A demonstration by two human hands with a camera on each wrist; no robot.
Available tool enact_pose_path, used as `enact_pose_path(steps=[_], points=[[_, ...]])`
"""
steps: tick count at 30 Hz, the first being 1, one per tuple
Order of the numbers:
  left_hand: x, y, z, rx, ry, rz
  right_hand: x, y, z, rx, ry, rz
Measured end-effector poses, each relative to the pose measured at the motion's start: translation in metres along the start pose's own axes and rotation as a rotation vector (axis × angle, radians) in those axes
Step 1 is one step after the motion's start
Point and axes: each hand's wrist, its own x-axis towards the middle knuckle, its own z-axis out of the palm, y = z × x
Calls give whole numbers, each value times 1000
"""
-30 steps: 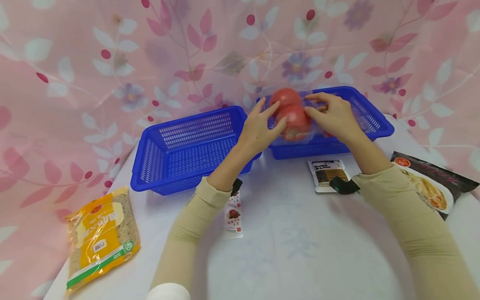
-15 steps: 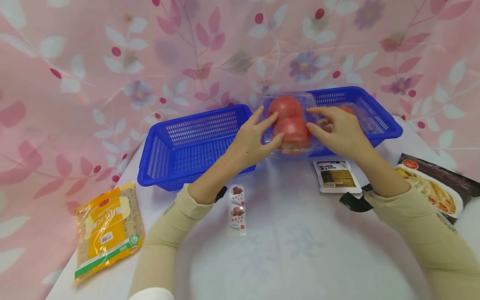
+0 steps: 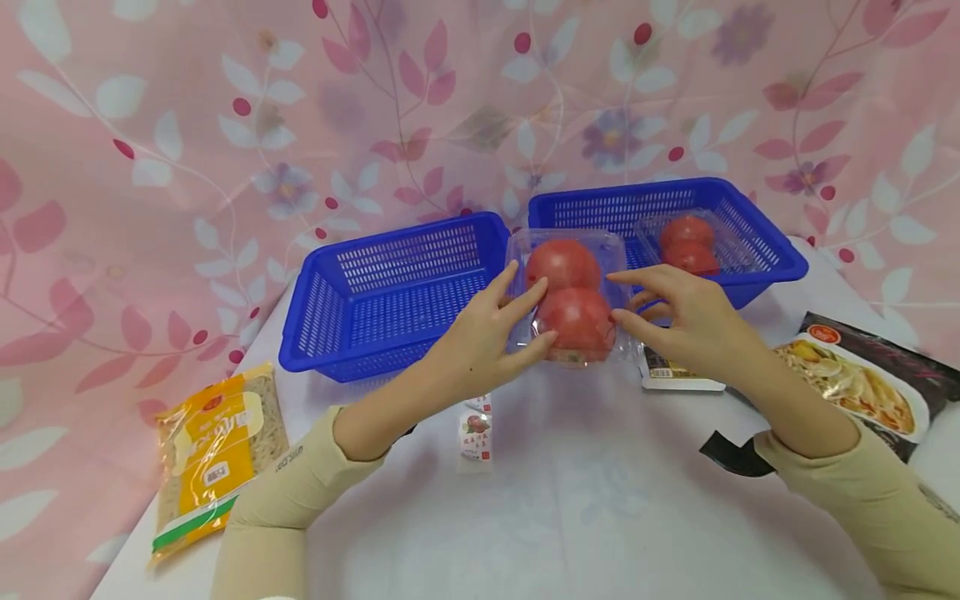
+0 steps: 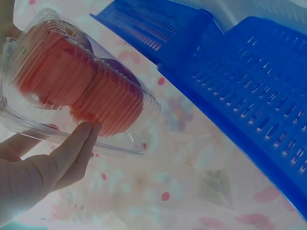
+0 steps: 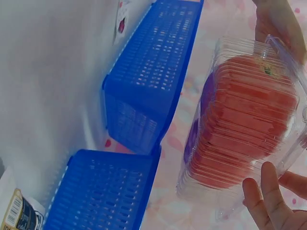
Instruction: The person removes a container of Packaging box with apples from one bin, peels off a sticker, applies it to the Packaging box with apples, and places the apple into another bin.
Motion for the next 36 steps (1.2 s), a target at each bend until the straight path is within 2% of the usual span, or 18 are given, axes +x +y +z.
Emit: enact_pose_path(steps=[9, 19, 22, 31, 36], points=[[-30, 14, 2, 30, -2, 103, -24, -10, 1, 28, -58, -7], [-54, 20, 7, 5, -81, 112, -42, -13, 9, 63, -127, 4], [-59, 20, 10, 8, -99, 116, -46, -14, 12, 75, -165, 36], [-67, 19, 22, -76, -267, 15, -56, -8, 29, 28, -239, 66], [-70, 16, 29, -116, -333, -37, -58, -4, 41, 6, -280, 69]])
